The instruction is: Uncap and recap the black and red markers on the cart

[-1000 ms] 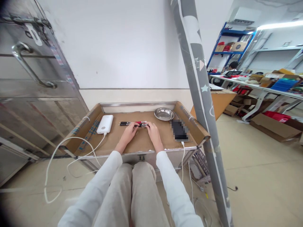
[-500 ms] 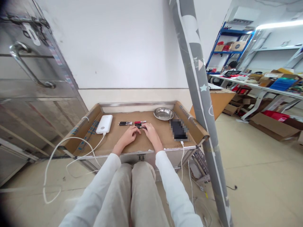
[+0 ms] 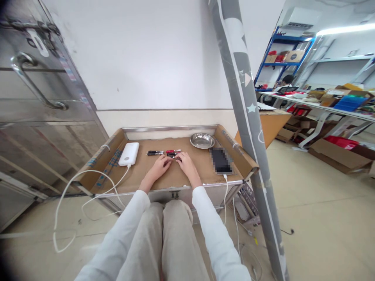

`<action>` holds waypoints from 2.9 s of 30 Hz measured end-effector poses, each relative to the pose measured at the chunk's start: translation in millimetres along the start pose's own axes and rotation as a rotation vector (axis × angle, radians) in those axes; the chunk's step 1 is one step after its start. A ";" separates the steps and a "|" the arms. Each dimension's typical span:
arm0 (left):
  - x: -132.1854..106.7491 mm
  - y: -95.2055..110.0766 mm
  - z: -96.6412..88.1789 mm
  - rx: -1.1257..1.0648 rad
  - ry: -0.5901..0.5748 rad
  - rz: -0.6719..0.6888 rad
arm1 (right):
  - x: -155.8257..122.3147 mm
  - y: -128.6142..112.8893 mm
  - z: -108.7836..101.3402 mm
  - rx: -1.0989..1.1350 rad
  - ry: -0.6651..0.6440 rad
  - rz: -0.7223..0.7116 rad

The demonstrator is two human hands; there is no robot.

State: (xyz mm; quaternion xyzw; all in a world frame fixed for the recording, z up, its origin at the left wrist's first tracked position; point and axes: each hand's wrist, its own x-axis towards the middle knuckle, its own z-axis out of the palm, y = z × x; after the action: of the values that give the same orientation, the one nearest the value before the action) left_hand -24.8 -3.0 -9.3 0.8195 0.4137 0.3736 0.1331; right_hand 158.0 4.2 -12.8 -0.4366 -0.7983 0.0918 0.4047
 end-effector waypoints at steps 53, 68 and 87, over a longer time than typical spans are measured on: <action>-0.3 9.9 -5.3 0.760 0.329 -0.498 | -1.9 -25.6 -8.2 -0.272 -0.114 -0.009; 3.5 14.3 -8.1 0.206 0.050 0.081 | -5.7 -14.7 -3.8 -0.015 0.009 -0.017; 3.0 9.3 -12.4 -0.068 0.405 0.045 | -8.4 -7.9 -2.1 0.132 0.050 0.133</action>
State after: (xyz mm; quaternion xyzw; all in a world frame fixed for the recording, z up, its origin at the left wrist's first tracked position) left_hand -27.3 -7.6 5.6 0.7319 0.4005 0.5473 0.0665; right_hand 157.1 -7.5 -12.3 -0.4632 -0.7493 0.1598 0.4454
